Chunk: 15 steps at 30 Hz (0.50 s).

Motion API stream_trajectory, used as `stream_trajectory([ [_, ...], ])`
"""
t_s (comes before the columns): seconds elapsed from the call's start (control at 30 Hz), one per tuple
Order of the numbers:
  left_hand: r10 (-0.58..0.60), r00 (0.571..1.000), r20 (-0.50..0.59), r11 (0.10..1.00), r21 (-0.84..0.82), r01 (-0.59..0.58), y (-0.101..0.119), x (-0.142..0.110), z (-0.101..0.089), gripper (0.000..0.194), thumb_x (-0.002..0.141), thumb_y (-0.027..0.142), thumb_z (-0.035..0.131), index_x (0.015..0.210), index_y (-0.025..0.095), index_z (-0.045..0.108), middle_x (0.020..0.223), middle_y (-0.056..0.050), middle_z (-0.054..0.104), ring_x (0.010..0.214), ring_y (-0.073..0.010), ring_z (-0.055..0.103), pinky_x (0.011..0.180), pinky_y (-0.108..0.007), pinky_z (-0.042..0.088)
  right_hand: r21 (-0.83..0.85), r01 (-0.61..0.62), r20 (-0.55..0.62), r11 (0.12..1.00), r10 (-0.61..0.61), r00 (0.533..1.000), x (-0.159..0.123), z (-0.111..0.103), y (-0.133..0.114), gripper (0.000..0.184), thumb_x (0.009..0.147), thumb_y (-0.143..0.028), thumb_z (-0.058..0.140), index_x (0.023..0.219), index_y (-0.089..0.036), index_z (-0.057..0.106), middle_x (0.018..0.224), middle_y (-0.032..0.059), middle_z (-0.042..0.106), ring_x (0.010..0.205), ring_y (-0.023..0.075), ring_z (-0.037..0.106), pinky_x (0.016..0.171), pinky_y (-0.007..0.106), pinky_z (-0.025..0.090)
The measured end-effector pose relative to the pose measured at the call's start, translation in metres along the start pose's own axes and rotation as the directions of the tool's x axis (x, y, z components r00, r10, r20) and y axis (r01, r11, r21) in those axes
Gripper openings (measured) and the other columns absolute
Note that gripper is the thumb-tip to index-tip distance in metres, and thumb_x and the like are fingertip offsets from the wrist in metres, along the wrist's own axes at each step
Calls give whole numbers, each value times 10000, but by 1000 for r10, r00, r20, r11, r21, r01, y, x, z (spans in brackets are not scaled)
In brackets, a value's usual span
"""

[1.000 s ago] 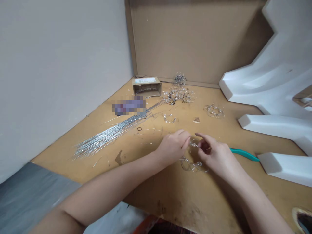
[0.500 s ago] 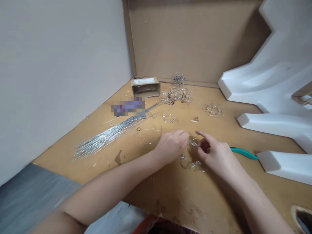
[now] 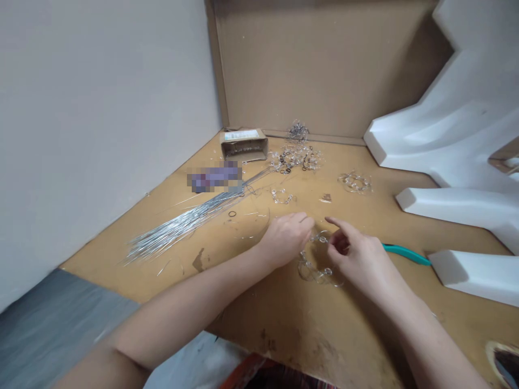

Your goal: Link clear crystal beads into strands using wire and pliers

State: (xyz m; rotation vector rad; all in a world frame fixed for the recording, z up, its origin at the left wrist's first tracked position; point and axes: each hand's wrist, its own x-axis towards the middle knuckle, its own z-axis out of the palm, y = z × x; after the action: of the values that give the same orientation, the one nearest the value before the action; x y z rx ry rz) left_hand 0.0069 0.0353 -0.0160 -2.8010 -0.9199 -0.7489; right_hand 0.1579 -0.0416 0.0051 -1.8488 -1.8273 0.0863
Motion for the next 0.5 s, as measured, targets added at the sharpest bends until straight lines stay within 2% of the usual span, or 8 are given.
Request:
stream_trajectory([
  [0.17, -19, 1000, -8, 999, 46, 19, -2, 0, 3, 220, 888, 199, 348, 750, 174, 517, 715, -9, 531, 651, -131, 505, 535, -259, 324, -3, -23, 25, 1000, 23, 999, 1, 0, 0, 448, 696, -183, 474, 1137, -183, 554, 710, 13, 676, 557, 162, 617, 596, 298, 490],
  [0.3, 14, 1000, -23, 998, 67, -13, -1, 0, 4, 191, 878, 195, 363, 759, 177, 512, 716, -4, 528, 644, -134, 505, 525, -262, 323, 1, -25, 29, 1000, 24, 999, 1, -1, -3, 450, 684, -176, 470, 1126, -178, 558, 711, 15, 679, 549, 162, 613, 585, 295, 485],
  [0.5, 30, 999, -21, 999, 12, -30, 3, 0, 5, 206, 880, 195, 358, 753, 165, 517, 714, -7, 534, 645, -129, 505, 552, -253, 344, -9, -31, 39, 999, 32, 999, 1, 0, -2, 457, 688, -170, 468, 1138, -159, 549, 726, 19, 676, 570, 163, 614, 604, 297, 478],
])
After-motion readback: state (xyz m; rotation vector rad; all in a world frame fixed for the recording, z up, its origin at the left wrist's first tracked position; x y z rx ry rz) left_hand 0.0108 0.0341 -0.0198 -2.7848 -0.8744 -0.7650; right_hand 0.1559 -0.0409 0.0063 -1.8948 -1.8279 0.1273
